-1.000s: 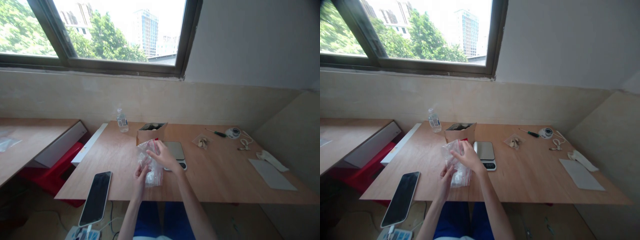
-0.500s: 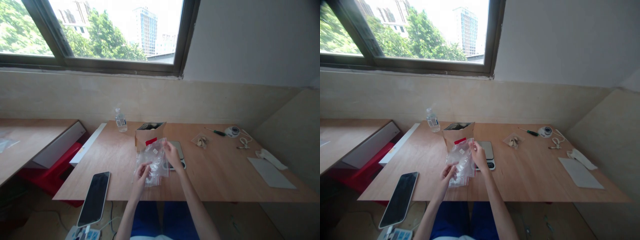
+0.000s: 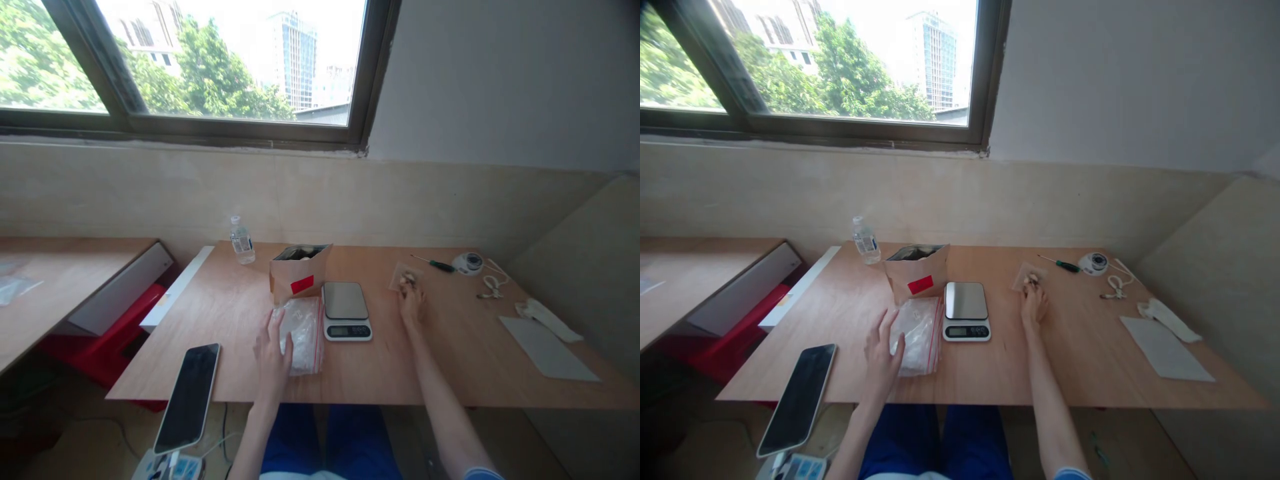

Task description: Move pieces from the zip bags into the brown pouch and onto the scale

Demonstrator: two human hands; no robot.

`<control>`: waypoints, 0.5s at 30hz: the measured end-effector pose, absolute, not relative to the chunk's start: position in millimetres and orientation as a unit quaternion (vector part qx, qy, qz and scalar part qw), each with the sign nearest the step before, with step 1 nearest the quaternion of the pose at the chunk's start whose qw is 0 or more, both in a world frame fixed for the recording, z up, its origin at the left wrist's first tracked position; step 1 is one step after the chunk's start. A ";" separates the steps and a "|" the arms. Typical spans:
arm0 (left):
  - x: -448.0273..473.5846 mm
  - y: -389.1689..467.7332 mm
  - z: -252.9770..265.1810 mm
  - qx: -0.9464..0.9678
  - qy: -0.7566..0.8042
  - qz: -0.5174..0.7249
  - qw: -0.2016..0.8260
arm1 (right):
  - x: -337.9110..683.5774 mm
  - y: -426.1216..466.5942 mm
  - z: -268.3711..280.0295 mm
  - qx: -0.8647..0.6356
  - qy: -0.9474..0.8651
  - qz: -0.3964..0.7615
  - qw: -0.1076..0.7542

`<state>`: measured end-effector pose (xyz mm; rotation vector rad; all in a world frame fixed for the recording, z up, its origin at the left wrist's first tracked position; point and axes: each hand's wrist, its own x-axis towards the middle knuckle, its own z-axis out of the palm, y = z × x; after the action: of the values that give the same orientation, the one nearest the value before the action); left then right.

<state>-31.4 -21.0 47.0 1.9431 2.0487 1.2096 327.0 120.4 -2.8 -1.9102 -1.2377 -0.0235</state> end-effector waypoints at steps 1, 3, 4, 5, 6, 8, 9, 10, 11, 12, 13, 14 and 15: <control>-27.5 -17.8 45.0 0.668 0.644 0.371 0.037 | 327.9 117.7 -1.9 -0.760 -0.491 -0.011 0.426; -22.2 -10.0 33.7 0.720 0.619 0.310 0.050 | 325.6 109.1 2.2 -0.756 -0.484 -0.010 0.441; -20.8 -6.1 25.2 0.734 0.620 0.270 0.064 | 321.8 102.2 5.7 -0.752 -0.484 -0.009 0.447; -19.9 -2.6 16.0 0.735 0.632 0.234 0.078 | 315.9 93.1 10.6 -0.747 -0.483 -0.004 0.457; -19.4 0.3 7.1 0.732 0.643 0.204 0.095 | 307.8 81.9 16.8 -0.739 -0.481 0.007 0.472; -18.1 4.1 -5.7 0.723 0.655 0.185 0.122 | 286.5 54.9 33.3 -0.714 -0.461 0.052 0.524; -17.0 4.9 -7.8 0.716 0.657 0.194 0.136 | 274.2 40.6 43.2 -0.698 -0.452 0.086 0.549; -15.4 4.9 -6.3 0.705 0.657 0.218 0.151 | 261.9 27.0 53.8 -0.684 -0.449 0.117 0.564; -13.4 4.1 -1.4 0.692 0.655 0.254 0.170 | 250.1 14.9 64.5 -0.666 -0.451 0.152 0.574; -11.0 2.5 6.8 0.672 0.649 0.300 0.193 | 239.5 5.2 74.9 -0.645 -0.459 0.196 0.578; -8.5 0.1 17.6 0.649 0.635 0.354 0.223 | 230.4 -1.9 84.5 -0.623 -0.476 0.238 0.573; -6.3 -3.1 30.0 0.623 0.611 0.415 0.259 | 223.0 -6.2 92.9 -0.597 -0.500 0.285 0.559; -4.5 -6.9 43.1 0.589 0.584 0.471 0.300 | 217.0 -7.9 99.9 -0.569 -0.527 0.334 0.536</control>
<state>-4.5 -6.9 43.1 1.5628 1.5507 1.2498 217.0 -7.9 99.9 -1.3538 -1.2544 0.7957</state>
